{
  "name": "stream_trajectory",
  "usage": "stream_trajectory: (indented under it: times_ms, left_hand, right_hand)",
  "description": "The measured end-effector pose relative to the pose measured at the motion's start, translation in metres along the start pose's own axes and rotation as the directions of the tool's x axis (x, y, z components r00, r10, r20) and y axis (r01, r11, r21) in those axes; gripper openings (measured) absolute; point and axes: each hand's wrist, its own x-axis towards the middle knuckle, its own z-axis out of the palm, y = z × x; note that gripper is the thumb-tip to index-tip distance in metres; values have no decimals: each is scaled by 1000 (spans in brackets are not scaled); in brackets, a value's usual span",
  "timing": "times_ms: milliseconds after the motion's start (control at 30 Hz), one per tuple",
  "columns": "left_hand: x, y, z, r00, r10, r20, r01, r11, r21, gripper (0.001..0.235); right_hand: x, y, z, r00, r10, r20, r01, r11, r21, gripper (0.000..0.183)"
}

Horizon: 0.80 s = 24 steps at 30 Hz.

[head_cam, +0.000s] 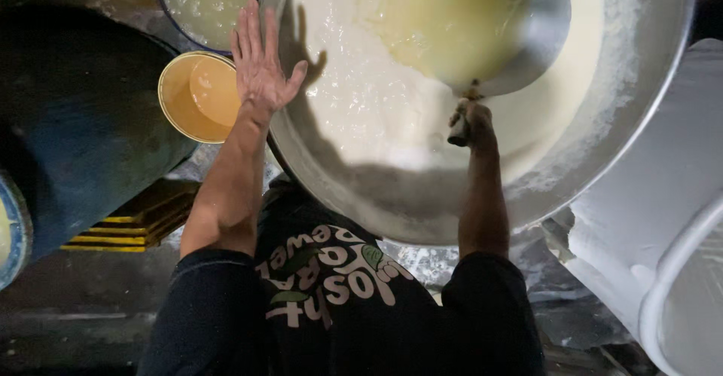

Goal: The person uses a ladle to scoop a yellowish liquid from a large basin and pours it into a smaller bowl. They then stir a white liquid in a large metal pot with the ladle, repeating the scooping and pouring steps several times.

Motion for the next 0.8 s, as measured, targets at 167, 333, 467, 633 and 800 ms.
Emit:
stream_trajectory:
  times_ms: [167,333,467,633,800]
  left_hand:
    - [2,0,-6,995,-21,101,26,998,-54,112]
    - [10,-6,-4,992,-10,124,23,994,-103,114]
    - [14,0,-21,985,-13,172,20,999,-43,115]
    - [18,10,-42,968,-15,252,41,994,-100,116]
    - [-9,-21,-43,992,113,51,-90,938,-334,106]
  right_hand:
    - [-50,-17,-24,991,-119,-63,99,963,-251,23]
    - [-128,-17,-50,889,-456,47,244,384,-890,15]
    - [-154,-22,-42,637,-376,-673,114,910,-400,40]
    - [-201,-24,-30,177,-707,-685,792,516,-327,50]
    - [-220,-71,1,174,-848,-501,856,382,-348,62]
